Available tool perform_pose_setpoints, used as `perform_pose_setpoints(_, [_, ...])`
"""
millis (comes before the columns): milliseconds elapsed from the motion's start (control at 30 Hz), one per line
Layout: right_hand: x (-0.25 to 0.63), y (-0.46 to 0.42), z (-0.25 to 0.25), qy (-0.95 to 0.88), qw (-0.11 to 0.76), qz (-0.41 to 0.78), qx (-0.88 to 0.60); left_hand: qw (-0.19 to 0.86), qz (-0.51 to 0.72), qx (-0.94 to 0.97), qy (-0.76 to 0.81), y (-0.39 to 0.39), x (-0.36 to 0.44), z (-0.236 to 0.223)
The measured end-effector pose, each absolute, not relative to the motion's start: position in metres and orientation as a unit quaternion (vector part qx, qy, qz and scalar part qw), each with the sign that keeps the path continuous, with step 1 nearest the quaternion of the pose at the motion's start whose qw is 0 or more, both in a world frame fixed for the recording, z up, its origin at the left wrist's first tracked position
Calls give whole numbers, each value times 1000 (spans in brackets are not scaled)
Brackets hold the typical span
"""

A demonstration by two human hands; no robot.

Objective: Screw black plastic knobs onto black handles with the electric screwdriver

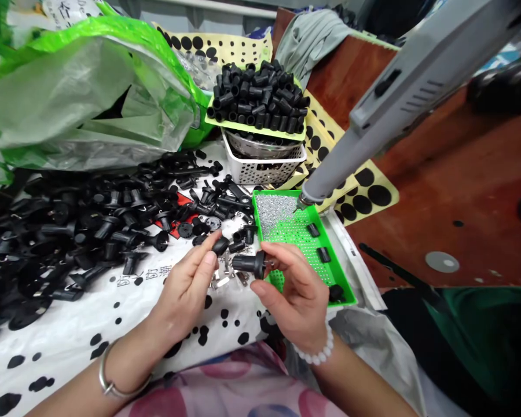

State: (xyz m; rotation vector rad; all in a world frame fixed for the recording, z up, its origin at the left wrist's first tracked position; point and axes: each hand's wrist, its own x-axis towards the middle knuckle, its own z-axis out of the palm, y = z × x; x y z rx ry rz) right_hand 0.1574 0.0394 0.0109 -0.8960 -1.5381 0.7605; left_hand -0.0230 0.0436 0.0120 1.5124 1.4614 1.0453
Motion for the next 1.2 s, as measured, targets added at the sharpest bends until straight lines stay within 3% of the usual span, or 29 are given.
perform_pose_setpoints(367, [150,44,7,-664,571,314,-366,571,453,402,554,51,-19,16])
perform_pose_setpoints(1000, [134,54,9,-794,416,-9,-442,560,439,496,497,37,-21,9])
perform_pose_setpoints(1200, [138,52,9,-792,417,68,-441,618,467,482,410,38,-25,15])
